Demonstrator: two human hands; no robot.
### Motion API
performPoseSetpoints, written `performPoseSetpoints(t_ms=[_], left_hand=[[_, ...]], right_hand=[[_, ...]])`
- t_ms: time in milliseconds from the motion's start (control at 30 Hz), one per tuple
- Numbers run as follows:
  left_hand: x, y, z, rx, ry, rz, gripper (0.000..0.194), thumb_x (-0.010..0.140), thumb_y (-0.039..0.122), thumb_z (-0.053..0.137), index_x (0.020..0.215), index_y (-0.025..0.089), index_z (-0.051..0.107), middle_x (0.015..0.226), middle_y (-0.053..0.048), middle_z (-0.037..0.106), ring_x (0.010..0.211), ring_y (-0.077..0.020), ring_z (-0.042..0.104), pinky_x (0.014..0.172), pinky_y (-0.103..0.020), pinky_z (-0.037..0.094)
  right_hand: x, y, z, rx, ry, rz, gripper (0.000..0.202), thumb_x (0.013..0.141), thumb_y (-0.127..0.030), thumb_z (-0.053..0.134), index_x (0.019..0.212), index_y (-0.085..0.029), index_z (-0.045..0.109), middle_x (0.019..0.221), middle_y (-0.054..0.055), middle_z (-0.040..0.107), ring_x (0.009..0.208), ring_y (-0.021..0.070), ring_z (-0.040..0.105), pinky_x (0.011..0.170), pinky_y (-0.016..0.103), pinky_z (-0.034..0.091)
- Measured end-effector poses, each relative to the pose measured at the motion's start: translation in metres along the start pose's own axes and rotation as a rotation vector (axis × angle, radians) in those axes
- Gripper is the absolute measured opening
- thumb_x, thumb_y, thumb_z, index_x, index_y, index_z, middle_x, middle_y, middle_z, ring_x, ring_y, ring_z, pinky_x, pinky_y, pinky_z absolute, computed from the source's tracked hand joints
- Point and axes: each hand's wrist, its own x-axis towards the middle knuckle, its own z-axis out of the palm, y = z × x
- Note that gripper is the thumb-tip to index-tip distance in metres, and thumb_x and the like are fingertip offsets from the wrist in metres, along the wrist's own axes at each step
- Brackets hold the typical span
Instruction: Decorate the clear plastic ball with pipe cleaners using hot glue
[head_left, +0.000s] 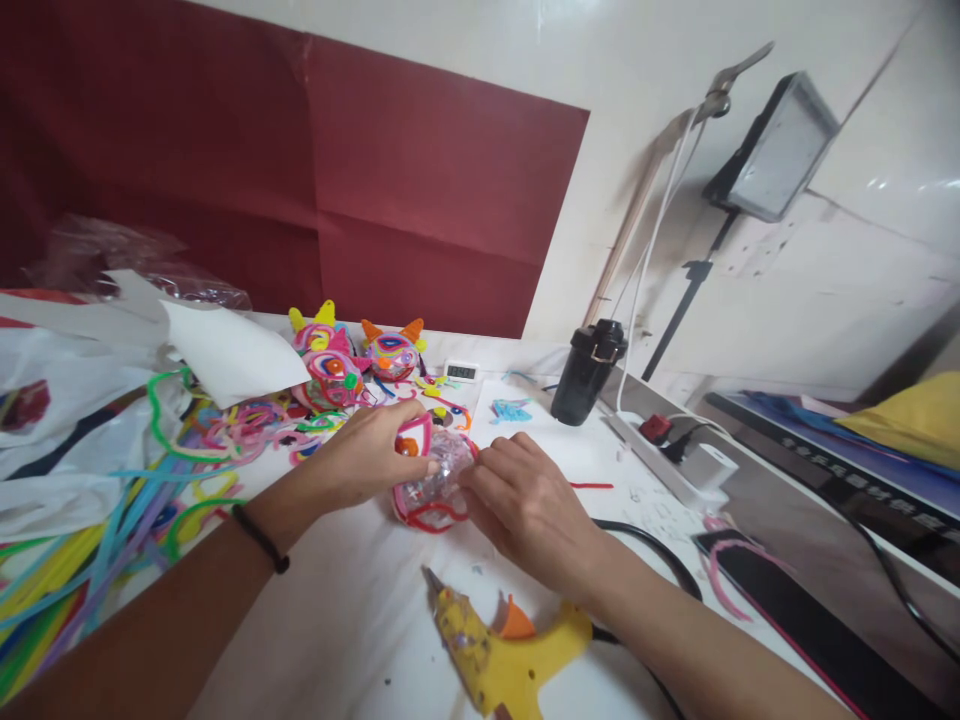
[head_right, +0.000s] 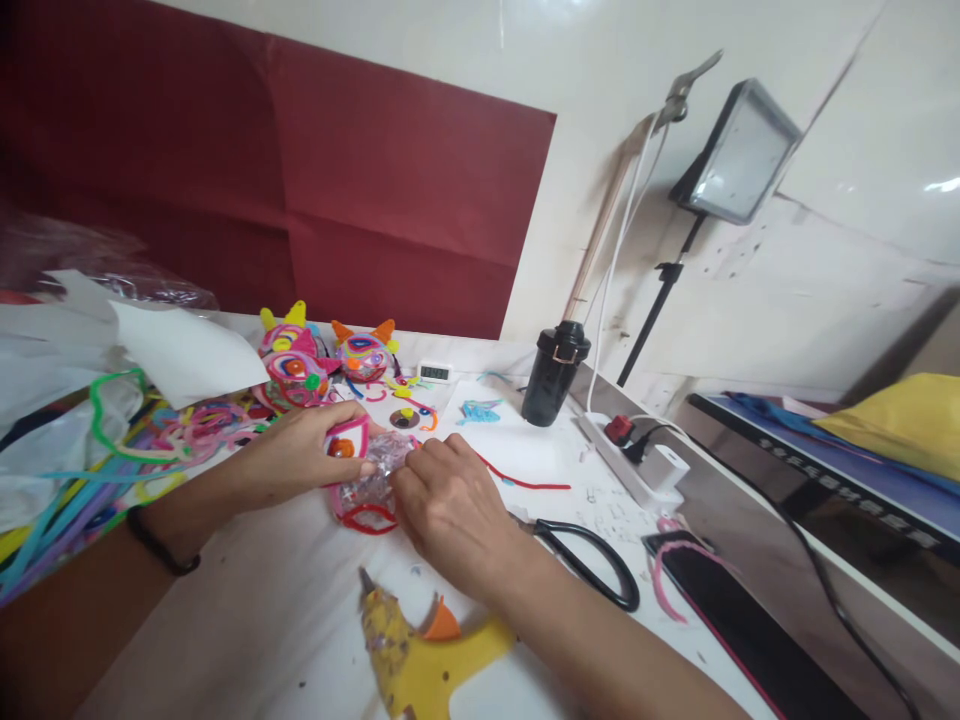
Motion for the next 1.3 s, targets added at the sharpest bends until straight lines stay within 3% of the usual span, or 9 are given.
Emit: performPoseSetpoints(t_ms=[233,400,633,900,1133,1300], left_hand=[[-0.001,0.003,0.0,0.027,0.024,0.022,0.024,0.07,0.038,0.064,0.085,0.021,0.059,0.067,0.005,0.057,0.062,-0.0154,0.051,0.056,-0.025,0.034],[-0.001,0.003,0.001,0.032,0.006,0.016,0.028,0.07,0.036,0.063,0.093,0.021,0.062,0.069,0.004,0.06,0.065,-0.017,0.055,0.058,-0.026,0.036],[-0.001,0.004,0.001,0.025,-0.001,0.017,0.028,0.071,0.037,0.065,0.093,0.021,0.061,0.075,0.002,0.064,0.071,-0.0194,0.058,0.061,-0.027,0.039],[-0.002,0.001,-0.002,-0.003,-0.014,0.022,0.028,0.069,0.037,0.065,0.092,0.021,0.061,0.078,0.002,0.066,0.074,-0.0203,0.061,0.063,-0.027,0.042],[-0.002,0.002,-0.003,-0.055,-0.028,0.014,0.03,0.067,0.036,0.065,0.093,0.022,0.065,0.075,0.002,0.066,0.071,-0.0196,0.061,0.061,-0.026,0.043],[0.0,-0.004,-0.004,-0.045,-0.025,0.003,0.029,0.067,0.037,0.066,0.091,0.021,0.065,0.077,0.002,0.067,0.073,-0.0202,0.062,0.062,-0.026,0.043]], right_hand=[[0.003,-0.006,0.007,-0.235,0.017,-0.097,0.036,0.096,-0.004,0.038,0.068,-0.017,0.056,0.063,0.003,0.051,0.06,0.0194,0.04,0.061,0.034,0.026],[0.004,-0.012,0.012,-0.312,0.014,-0.074,0.033,0.09,0.0,0.038,0.068,-0.017,0.056,0.062,0.005,0.053,0.06,0.0216,0.042,0.063,0.035,0.025],[0.001,-0.01,0.014,-0.204,-0.051,0.033,0.019,0.086,-0.003,0.052,0.072,-0.016,0.056,0.067,0.004,0.058,0.064,0.0209,0.048,0.065,0.034,0.031],[0.001,-0.014,0.006,-0.006,-0.092,0.109,0.012,0.087,-0.01,0.051,0.078,-0.015,0.058,0.071,0.005,0.062,0.068,0.0204,0.054,0.068,0.033,0.035],[0.004,0.022,-0.021,0.287,-0.151,0.356,0.009,0.089,-0.012,0.052,0.082,-0.018,0.054,0.077,0.004,0.064,0.067,0.0158,0.059,0.062,0.025,0.04],[0.001,0.054,-0.017,-0.022,-0.327,0.566,0.013,0.091,-0.012,0.051,0.086,-0.017,0.062,0.08,0.007,0.07,0.068,0.0197,0.064,0.055,0.027,0.032]])
